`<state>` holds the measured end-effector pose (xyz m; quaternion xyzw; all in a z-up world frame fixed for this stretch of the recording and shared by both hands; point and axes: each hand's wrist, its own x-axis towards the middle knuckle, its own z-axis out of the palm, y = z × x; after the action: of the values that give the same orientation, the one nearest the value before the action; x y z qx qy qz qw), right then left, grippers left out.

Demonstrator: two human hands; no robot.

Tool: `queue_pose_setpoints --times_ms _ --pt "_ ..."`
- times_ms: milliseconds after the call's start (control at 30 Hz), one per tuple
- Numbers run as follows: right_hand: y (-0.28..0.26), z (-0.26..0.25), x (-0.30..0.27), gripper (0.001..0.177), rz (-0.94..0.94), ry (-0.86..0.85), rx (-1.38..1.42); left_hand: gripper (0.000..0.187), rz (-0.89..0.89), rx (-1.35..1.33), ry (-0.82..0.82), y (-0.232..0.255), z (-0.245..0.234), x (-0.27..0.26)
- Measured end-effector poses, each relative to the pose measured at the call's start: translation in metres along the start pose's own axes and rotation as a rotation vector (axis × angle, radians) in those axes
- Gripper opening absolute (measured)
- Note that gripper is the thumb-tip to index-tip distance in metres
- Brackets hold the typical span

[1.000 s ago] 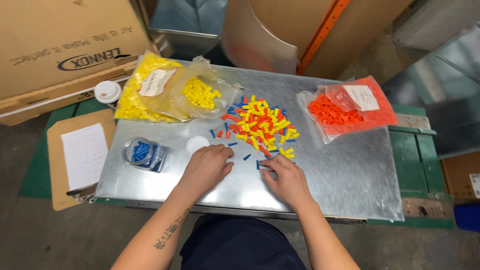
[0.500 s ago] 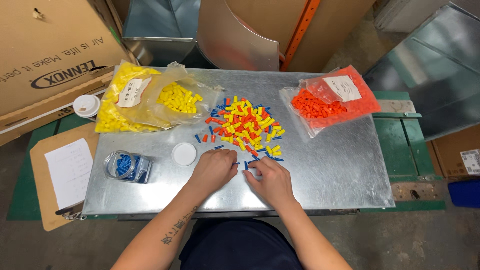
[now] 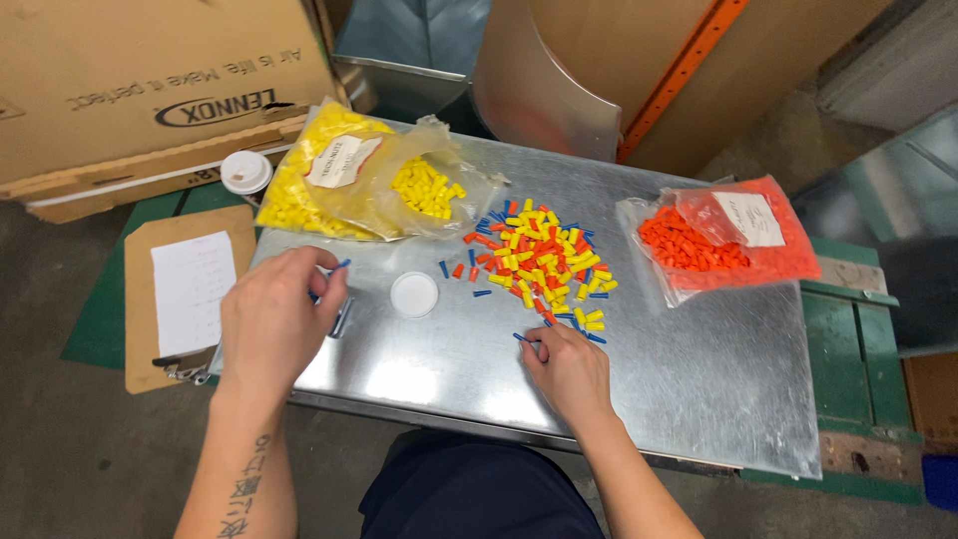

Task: The person sorts a mixed pile of small yellow, orange, and blue plastic pieces on a metal table. They pick up pieces by hand and place them into separate clear plastic bags or a small jar, organizing them by color.

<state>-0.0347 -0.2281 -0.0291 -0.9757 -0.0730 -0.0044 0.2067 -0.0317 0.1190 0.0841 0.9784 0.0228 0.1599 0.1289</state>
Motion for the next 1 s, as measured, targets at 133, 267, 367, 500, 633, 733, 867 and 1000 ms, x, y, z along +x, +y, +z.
queue_pose_setpoints --times_ms 133,267,367,500,633,733,867,1000 --pt "-0.004 -0.004 0.005 0.014 -0.004 -0.027 -0.044 0.010 -0.140 0.021 -0.040 -0.022 -0.004 -0.009" --pt "-0.020 -0.012 0.016 0.010 -0.111 0.100 -0.002 0.013 -0.175 0.002 -0.071 -0.033 -0.001 -0.017" --pt "-0.045 -0.019 0.035 0.009 -0.263 0.152 0.058 0.012 -0.166 -0.050 -0.025 -0.031 -0.009 -0.026" --pt "-0.107 -0.027 0.063 0.008 -0.582 0.217 0.223 0.009 -0.075 -0.115 0.149 -0.029 -0.014 -0.043" --pt "-0.178 -0.014 0.085 0.009 -0.696 0.165 0.320 0.008 -0.025 -0.135 0.224 -0.027 0.005 -0.073" --pt "-0.215 0.003 0.098 0.010 -0.748 0.026 0.471 0.007 0.018 -0.189 0.304 -0.012 0.033 -0.101" --pt "-0.228 0.036 0.104 0.014 -0.684 -0.100 0.399 0.011 0.186 -0.364 0.222 0.020 0.037 -0.121" --pt "-0.210 0.035 0.089 0.015 -0.701 -0.054 0.436 0.014 0.266 -0.429 0.110 0.030 0.046 -0.126"
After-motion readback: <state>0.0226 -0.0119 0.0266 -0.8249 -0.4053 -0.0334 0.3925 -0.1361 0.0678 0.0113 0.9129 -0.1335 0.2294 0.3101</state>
